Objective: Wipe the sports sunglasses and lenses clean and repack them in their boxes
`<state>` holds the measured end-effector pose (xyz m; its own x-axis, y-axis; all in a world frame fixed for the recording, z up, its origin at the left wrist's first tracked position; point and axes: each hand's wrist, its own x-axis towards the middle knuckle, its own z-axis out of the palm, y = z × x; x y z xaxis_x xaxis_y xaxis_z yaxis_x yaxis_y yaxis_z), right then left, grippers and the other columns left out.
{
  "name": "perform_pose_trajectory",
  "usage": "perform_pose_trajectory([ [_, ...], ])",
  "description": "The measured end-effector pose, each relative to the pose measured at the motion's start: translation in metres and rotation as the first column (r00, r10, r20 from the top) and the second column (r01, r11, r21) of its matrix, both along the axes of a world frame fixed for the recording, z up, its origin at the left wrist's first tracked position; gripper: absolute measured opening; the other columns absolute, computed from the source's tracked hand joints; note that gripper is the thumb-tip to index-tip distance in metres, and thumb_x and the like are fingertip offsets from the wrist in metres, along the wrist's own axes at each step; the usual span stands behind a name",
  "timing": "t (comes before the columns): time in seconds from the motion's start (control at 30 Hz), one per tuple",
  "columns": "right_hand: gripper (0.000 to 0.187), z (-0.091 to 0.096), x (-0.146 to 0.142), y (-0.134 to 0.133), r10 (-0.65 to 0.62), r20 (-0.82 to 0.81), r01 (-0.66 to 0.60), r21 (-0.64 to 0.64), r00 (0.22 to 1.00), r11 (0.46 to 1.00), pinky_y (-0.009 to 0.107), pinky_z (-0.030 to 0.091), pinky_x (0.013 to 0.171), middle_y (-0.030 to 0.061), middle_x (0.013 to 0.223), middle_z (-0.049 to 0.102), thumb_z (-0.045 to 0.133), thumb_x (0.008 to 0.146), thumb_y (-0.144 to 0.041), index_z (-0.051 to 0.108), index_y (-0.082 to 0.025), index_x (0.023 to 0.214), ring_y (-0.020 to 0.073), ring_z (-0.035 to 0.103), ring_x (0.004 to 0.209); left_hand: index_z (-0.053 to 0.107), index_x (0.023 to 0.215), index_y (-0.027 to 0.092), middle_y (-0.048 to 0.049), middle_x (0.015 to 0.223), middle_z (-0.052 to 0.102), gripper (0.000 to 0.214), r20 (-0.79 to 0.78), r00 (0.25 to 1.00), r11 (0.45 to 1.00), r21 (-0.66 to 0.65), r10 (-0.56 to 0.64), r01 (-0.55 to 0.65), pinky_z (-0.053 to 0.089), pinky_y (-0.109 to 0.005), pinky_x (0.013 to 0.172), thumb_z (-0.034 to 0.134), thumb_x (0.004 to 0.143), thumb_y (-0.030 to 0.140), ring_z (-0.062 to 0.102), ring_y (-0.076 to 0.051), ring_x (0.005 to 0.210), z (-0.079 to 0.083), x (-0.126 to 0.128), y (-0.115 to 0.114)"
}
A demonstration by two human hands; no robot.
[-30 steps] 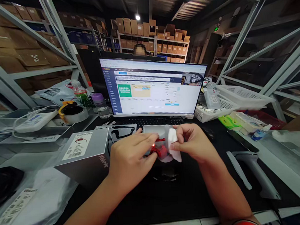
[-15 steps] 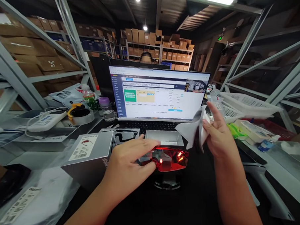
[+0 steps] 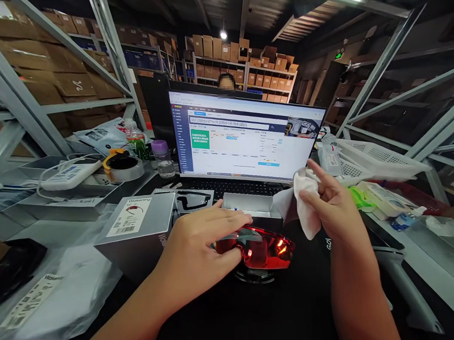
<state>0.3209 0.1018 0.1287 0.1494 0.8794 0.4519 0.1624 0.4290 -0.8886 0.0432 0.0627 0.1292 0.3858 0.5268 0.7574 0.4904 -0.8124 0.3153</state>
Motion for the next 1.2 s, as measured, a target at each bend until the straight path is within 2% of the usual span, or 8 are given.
perform_pose_trajectory([
  [0.13, 0.049, 0.000, -0.003, -0.001, -0.035, -0.052, 0.036, 0.023, 0.998, 0.999, 0.031, 0.057, 0.071, 0.0086, 0.112, 0.075, 0.081, 0.077, -0.033, 0.068, -0.022, 0.122, 0.0228, 0.072, 0.090, 0.073, 0.106, 0.026, 0.0057, 0.104, 0.078, 0.041, -0.006, 1.000, 1.000, 0.024, 0.013, -0.013, 0.051, -0.039, 0.110, 0.060, 0.072, 0.006, 0.075, -0.014, 0.092, 0.001, -0.001, -0.001],
  [0.27, 0.030, 0.006, 0.003, -0.007, 0.080, -0.133, -0.086, -0.042, 0.988, 0.995, 0.026, 0.044, 0.043, -0.0008, 0.061, 0.071, 0.080, 0.081, -0.039, 0.059, -0.026, 0.098, 0.0195, 0.066, 0.046, 0.072, 0.109, 0.023, 0.0039, 0.106, 0.078, 0.042, -0.024, 0.999, 0.995, 0.088, 0.039, -0.036, 0.050, -0.039, 0.112, 0.058, 0.074, 0.005, 0.074, -0.014, 0.094, 0.003, -0.003, 0.000],
  [0.33, 0.029, 0.007, 0.008, -0.011, 0.163, -0.118, -0.170, -0.055, 0.979, 0.984, 0.025, 0.040, 0.041, -0.0043, 0.050, 0.064, 0.077, 0.085, -0.041, 0.052, -0.027, 0.092, 0.0200, 0.063, 0.039, 0.072, 0.109, 0.023, 0.0030, 0.108, 0.077, 0.042, -0.050, 0.997, 0.992, 0.120, 0.057, -0.050, 0.049, -0.042, 0.112, 0.057, 0.075, 0.005, 0.074, -0.014, 0.096, 0.004, -0.005, 0.000],
  [0.53, 0.019, 0.005, 0.005, -0.024, 0.283, 0.155, -0.282, -0.033, 0.946, 0.959, 0.024, 0.045, 0.056, -0.0030, 0.069, 0.064, 0.072, 0.088, -0.032, 0.055, -0.024, 0.087, 0.0149, 0.065, 0.059, 0.071, 0.111, 0.023, -0.0015, 0.116, 0.075, 0.040, -0.137, 0.986, 0.986, 0.148, 0.100, -0.079, 0.049, -0.053, 0.110, 0.054, 0.079, 0.004, 0.073, -0.020, 0.105, 0.005, -0.009, 0.003],
  [0.73, 0.009, -0.007, -0.038, -0.036, 0.334, 0.471, -0.367, -0.024, 0.816, 0.930, 0.024, 0.043, 0.064, -0.0015, 0.077, 0.064, 0.067, 0.088, -0.022, 0.059, -0.022, 0.085, 0.0143, 0.056, 0.069, 0.072, 0.110, 0.022, -0.0026, 0.113, 0.076, 0.039, -0.142, 0.984, 0.984, 0.155, 0.106, -0.084, 0.052, -0.055, 0.106, 0.057, 0.078, 0.006, 0.074, -0.021, 0.101, 0.001, -0.006, 0.007],
  [1.0, 0.013, -0.020, -0.084, -0.054, -0.046, 0.528, -0.055, 0.173, 0.848, 0.983, 0.022, 0.033, 0.052, -0.0058, 0.061, 0.057, 0.064, 0.084, -0.019, 0.053, -0.023, 0.079, 0.0108, 0.047, 0.052, 0.072, 0.095, 0.019, -0.0028, 0.108, 0.078, 0.030, -0.086, 0.995, 0.961, 0.271, -0.041, 0.063, 0.055, -0.045, 0.104, 0.058, 0.075, 0.001, 0.075, -0.018, 0.097, -0.014, 0.015, 0.015],
  [1.1, 0.027, -0.010, -0.062, -0.050, 0.194, 0.470, -0.216, -0.008, 0.861, 0.976, 0.021, 0.031, 0.050, -0.0064, 0.060, 0.051, 0.070, 0.082, -0.023, 0.045, -0.022, 0.071, 0.0099, 0.042, 0.053, 0.073, 0.101, 0.021, -0.0030, 0.109, 0.078, 0.032, -0.034, 0.997, 0.966, 0.247, -0.074, 0.080, 0.053, -0.044, 0.106, 0.061, 0.077, 0.004, 0.075, -0.018, 0.098, -0.007, 0.010, 0.014],
  [1.2, 0.048, -0.002, -0.033, -0.041, 0.437, 0.444, -0.459, -0.064, 0.782, 0.886, 0.022, 0.027, 0.049, -0.0068, 0.055, 0.041, 0.075, 0.081, -0.032, 0.033, -0.021, 0.059, 0.0084, 0.033, 0.052, 0.075, 0.103, 0.022, -0.0027, 0.109, 0.078, 0.035, 0.010, 0.994, 0.983, 0.151, -0.106, 0.103, 0.053, -0.042, 0.107, 0.060, 0.076, 0.005, 0.075, -0.018, 0.098, -0.001, 0.003, 0.013],
])
